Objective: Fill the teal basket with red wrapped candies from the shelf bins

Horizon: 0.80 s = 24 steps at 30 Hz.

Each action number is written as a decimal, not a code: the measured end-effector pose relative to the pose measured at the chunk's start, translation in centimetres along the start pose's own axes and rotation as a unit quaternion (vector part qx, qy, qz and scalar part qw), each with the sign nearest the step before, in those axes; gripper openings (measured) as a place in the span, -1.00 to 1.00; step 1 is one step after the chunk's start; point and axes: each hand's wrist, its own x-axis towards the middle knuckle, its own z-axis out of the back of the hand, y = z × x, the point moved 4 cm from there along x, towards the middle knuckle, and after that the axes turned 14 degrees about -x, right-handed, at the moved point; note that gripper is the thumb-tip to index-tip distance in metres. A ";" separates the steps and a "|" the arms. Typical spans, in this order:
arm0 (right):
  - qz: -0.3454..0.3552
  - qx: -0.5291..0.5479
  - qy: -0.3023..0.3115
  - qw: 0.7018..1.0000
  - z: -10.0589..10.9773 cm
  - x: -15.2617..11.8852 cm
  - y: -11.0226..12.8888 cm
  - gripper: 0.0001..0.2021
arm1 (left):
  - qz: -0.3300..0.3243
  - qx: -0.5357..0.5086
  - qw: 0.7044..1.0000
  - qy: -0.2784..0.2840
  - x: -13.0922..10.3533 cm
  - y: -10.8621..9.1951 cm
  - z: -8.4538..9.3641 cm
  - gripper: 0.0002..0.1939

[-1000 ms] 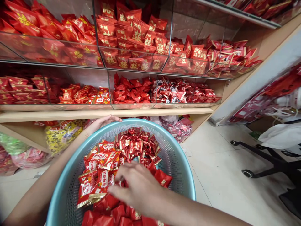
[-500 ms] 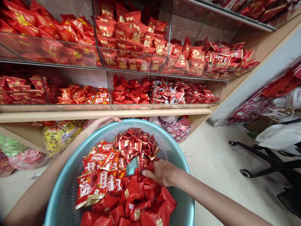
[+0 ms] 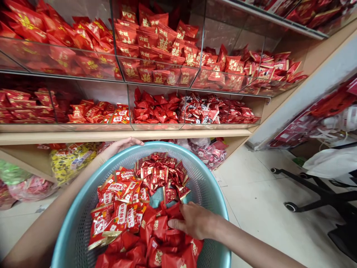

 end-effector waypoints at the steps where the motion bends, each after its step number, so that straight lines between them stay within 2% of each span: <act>1: -0.001 -0.003 -0.007 1.000 0.1 0.0 0.1 -0.49 | -0.001 -0.002 1.000 0.000 -0.1 0.0 -0.1 -0.68; 6: -0.027 -0.044 -0.026 0.998 0.7 0.1 0.2 -0.37 | 0.007 0.000 1.000 0.001 0.0 0.0 -0.2 -0.68; 10: -0.050 -0.083 -0.059 0.994 3.3 0.3 0.0 -0.33 | 0.010 -0.005 1.000 -0.005 0.0 0.2 0.1 -0.68; 13: -0.057 -0.114 -0.115 0.985 7.4 1.3 -0.6 -0.34 | 0.016 0.001 1.000 -0.008 -0.1 0.3 0.2 -0.66; 15: -0.055 -0.120 -0.189 0.973 11.0 2.6 -1.1 -0.41 | 0.015 0.009 1.000 -0.010 -0.2 0.3 0.2 -0.66; 18: -0.052 -0.099 -0.333 0.936 16.4 5.3 -1.9 -0.66 | 0.013 0.011 1.000 -0.014 -0.4 0.1 -0.1 -0.66; 20: -0.044 -0.080 -0.397 0.913 19.1 7.6 -2.3 -0.81 | 0.011 0.006 1.000 -0.019 -0.5 -0.1 -0.2 -0.67; 22: -0.035 -0.087 -0.424 0.901 21.0 10.1 -2.4 -0.85 | 0.008 0.013 1.000 -0.022 -0.6 -0.3 -0.3 -0.69; 24: -0.021 -0.124 -0.417 0.900 22.3 12.7 -2.0 -0.83 | 0.005 0.025 1.000 -0.018 -0.4 -0.3 -0.1 -0.68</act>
